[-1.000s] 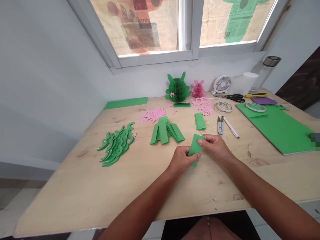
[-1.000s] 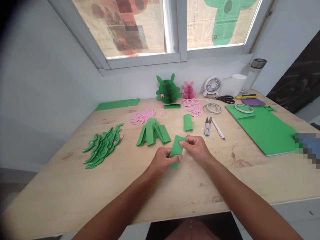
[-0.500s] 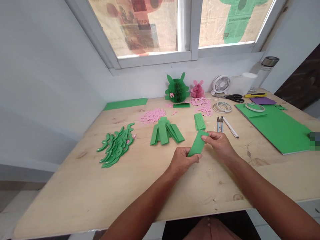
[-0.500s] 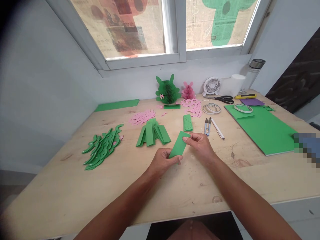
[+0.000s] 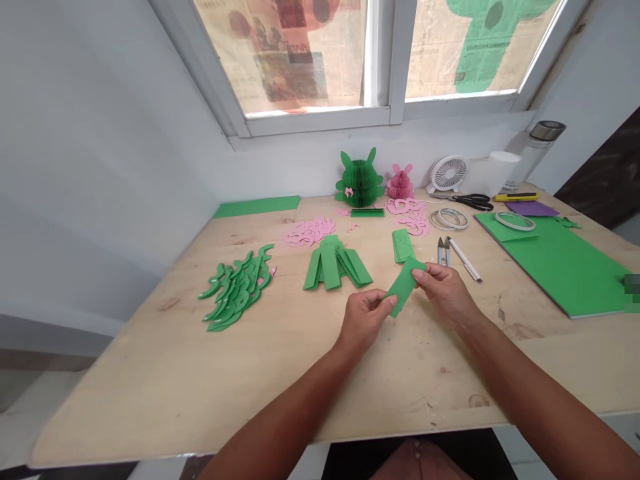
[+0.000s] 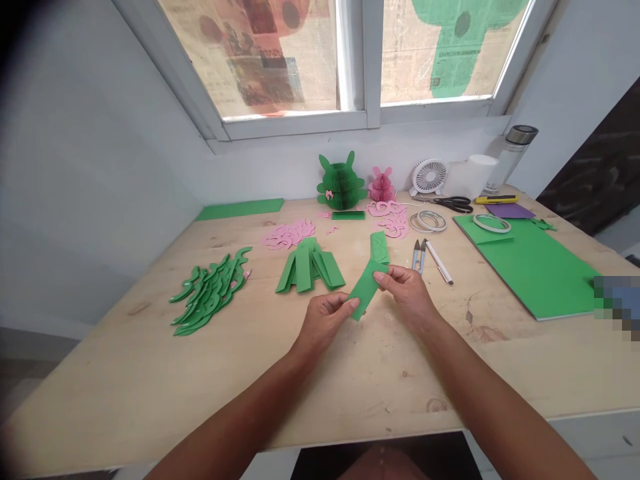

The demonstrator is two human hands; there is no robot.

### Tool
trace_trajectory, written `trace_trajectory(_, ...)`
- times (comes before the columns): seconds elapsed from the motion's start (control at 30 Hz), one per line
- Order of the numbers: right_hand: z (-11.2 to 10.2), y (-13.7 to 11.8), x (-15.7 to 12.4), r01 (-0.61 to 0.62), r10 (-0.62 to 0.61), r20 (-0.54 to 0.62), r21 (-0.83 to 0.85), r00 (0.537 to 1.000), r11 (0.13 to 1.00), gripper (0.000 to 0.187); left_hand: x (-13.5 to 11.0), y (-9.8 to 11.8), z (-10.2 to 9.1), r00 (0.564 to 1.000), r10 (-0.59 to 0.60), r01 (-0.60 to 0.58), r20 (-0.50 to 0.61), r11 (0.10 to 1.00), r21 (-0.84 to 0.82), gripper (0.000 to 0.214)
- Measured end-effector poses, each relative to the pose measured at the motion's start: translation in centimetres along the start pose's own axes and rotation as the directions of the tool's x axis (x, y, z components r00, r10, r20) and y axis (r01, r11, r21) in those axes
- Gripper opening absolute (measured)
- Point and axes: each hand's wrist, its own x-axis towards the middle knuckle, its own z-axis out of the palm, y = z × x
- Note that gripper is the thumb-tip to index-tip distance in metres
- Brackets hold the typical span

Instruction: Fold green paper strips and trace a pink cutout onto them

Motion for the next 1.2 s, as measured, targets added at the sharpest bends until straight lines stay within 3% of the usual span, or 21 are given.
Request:
trace_trajectory(0.43, 1.3, 0.2, -0.7, -0.110, 0.110, 0.096, -0.007, 0.989, 0.994, 0.028, 0.1, -0.4, -0.1, 0.997, 0.060, -0.056, -0.043, 0.995, 0.077, 0.026)
trace_trajectory(1.2, 1.2, 0.7, -0.7, -0.184, 0.180, 0.168, 0.008, 0.969, 0.983, 0.030, 0.1, -0.4, 0.1, 0.997, 0.022, -0.016, -0.079, 0.997, 0.077, 0.024)
